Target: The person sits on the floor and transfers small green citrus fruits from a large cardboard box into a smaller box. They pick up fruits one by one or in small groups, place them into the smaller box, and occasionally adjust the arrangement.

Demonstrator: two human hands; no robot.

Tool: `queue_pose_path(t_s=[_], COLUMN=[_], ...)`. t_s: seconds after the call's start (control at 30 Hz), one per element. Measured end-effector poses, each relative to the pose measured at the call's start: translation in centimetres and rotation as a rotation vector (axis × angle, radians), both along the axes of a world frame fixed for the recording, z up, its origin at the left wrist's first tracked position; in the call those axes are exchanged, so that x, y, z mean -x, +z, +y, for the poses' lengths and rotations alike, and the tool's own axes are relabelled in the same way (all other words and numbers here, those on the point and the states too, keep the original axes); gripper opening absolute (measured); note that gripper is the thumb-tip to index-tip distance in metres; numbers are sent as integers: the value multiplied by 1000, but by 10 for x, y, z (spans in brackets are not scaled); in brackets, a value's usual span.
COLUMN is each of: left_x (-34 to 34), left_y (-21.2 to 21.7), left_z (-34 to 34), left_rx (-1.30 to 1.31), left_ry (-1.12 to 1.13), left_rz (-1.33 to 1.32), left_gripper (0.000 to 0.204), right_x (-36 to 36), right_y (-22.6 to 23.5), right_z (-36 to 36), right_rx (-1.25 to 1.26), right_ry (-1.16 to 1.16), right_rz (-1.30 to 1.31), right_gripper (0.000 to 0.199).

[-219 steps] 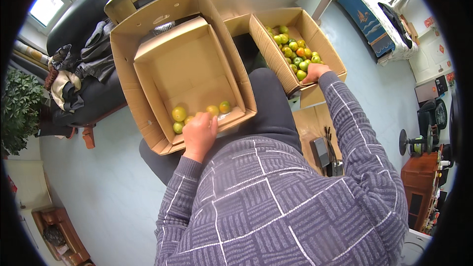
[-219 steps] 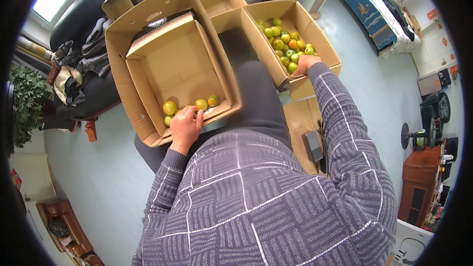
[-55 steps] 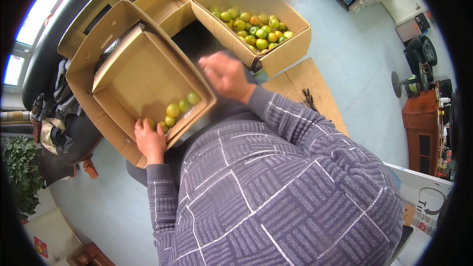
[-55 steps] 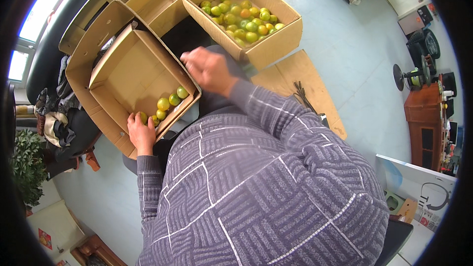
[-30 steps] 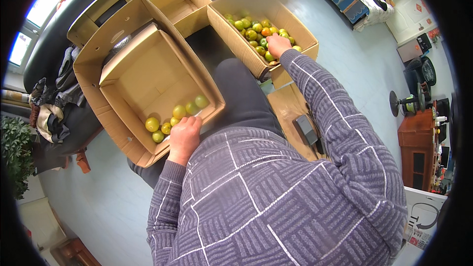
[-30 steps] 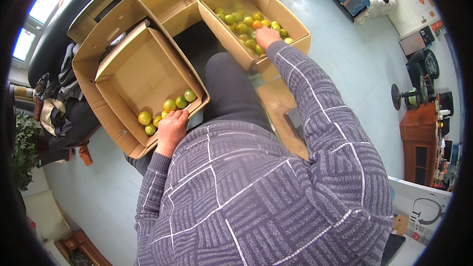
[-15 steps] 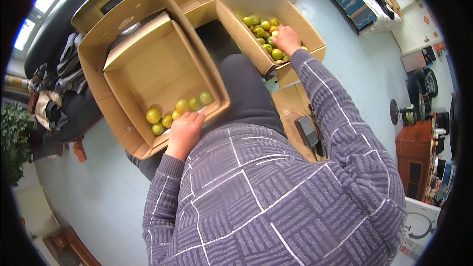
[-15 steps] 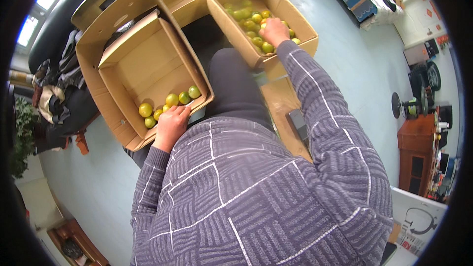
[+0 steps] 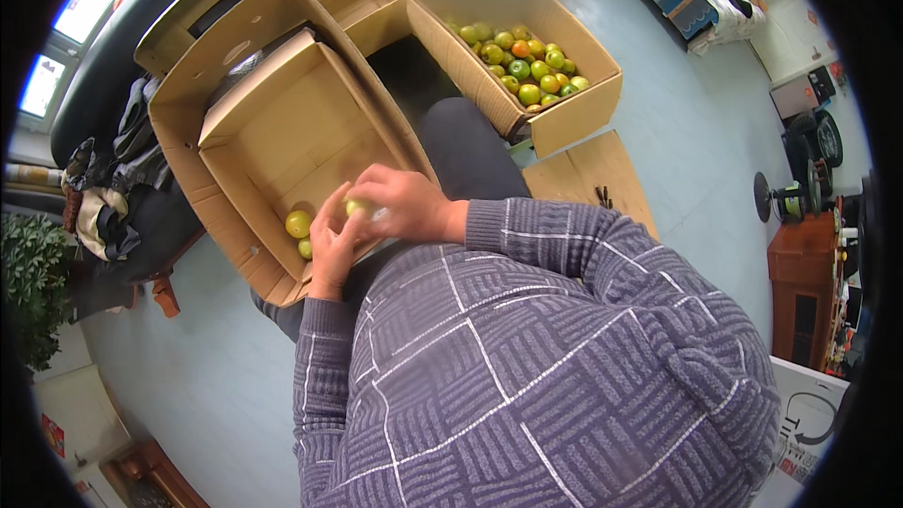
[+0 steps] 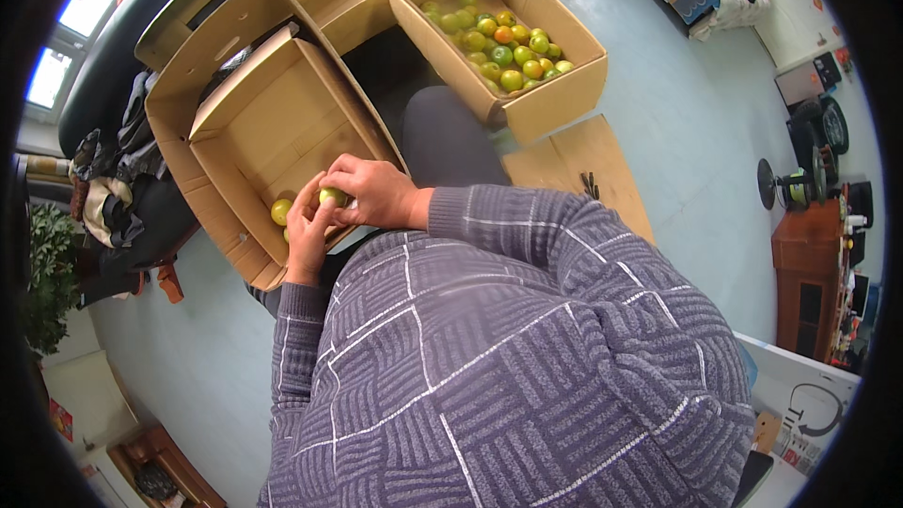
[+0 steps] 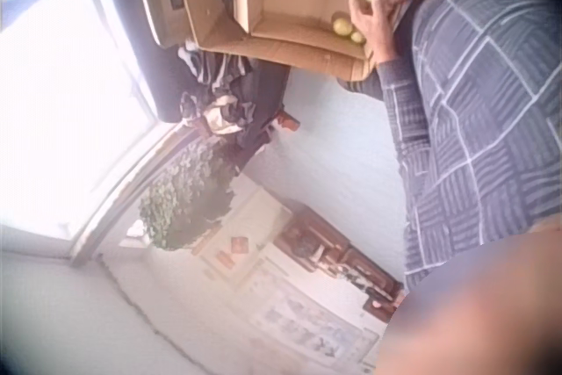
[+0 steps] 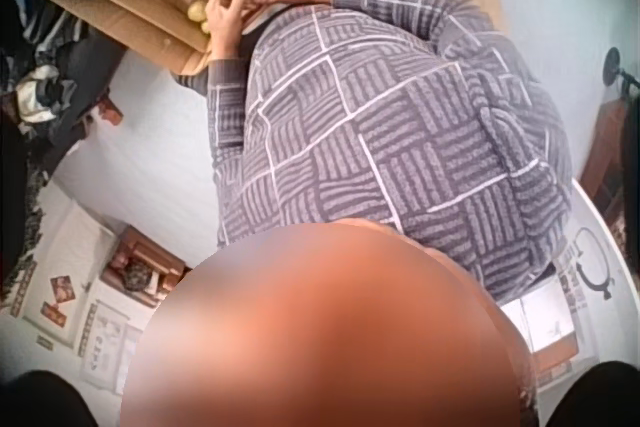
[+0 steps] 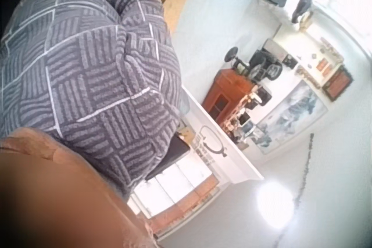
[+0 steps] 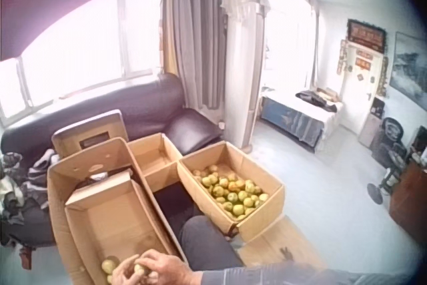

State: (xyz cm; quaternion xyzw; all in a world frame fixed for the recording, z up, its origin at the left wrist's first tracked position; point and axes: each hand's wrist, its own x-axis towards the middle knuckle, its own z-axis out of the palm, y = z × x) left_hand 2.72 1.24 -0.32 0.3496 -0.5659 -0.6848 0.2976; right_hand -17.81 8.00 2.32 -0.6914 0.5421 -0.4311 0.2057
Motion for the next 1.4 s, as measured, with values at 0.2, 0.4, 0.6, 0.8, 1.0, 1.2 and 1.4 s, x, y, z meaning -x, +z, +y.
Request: queue_pose_path(t_s=[0.2,0.4,0.6,0.8,1.0,1.2,1.4], left_x=[6,3,6,5,-2,-3,2], left_y=[-11,-16,-35,-53,-67,-64,-34], left_z=[2,-1,2,0,-4,-8,6], left_rx=[-80,-138,360,353,193,327,671], left_ry=[-80,78,217,459,547,496,341], left_rz=[-85,-215,-538,-472,-331,-498,-524], left_gripper=[30,24,31,46,57,50,38], right_x=[5,9,9,9,9,9,17], right_y=[-19,-28,-31,-30,-31,-29,-10], right_z=[3,1,0,2,2,2,6], right_rx=[65,-14,-181,-167,-191,-201,-204], right_ry=[114,131,162,166,176,177,292], right_rz=[14,67,216,268,202,263,401], right_gripper=[40,40,38,40,39,41,36])
